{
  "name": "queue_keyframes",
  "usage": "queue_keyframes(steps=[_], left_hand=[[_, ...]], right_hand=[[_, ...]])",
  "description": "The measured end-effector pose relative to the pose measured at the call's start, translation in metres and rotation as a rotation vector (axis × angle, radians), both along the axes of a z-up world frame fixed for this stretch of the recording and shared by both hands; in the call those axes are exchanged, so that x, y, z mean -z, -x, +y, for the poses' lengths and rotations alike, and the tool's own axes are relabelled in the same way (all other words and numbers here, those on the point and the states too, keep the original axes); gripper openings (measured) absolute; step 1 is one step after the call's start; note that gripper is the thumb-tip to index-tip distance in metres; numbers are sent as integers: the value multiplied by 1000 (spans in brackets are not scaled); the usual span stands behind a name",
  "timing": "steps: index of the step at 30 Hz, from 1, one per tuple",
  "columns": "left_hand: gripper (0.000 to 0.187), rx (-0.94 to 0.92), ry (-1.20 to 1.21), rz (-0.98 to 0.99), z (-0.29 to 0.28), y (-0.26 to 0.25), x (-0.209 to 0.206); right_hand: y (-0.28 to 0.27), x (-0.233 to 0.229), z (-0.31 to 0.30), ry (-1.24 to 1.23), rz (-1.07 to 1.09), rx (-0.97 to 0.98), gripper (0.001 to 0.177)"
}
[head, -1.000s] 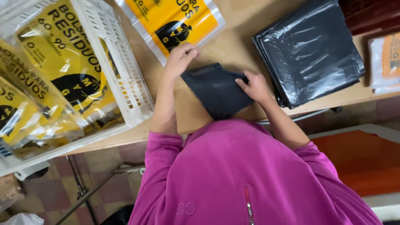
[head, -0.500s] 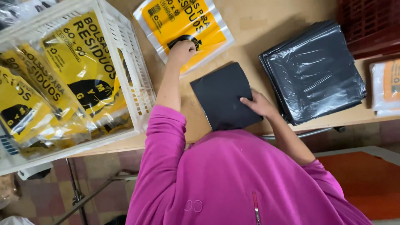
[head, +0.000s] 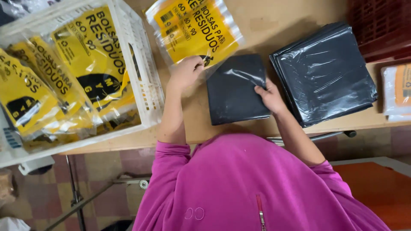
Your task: Packaging folded black plastic bags into yellow labeled plastic sleeves at a factory workbench.
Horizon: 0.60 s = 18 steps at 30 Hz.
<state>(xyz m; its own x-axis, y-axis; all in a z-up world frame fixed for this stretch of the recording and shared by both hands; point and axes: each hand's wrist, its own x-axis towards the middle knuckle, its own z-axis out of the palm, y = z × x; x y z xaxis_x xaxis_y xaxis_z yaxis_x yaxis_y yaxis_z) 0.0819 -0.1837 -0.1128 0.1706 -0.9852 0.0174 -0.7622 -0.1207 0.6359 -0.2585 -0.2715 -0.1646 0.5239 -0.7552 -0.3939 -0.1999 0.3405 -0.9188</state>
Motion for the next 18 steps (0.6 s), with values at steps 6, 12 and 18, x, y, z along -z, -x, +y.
queue_keyframes(steps=[6, 12, 18], left_hand=[[8, -120, 35, -19, 9, 3, 120], [9, -211, -51, -75, 7, 33, 128], [13, -298, -116, -10, 7, 45, 126]], right_hand=[[44, -57, 23, 469, 77, -253, 35], [67, -54, 46, 283, 89, -62, 32], [44, -30, 65, 227, 115, 38, 31]])
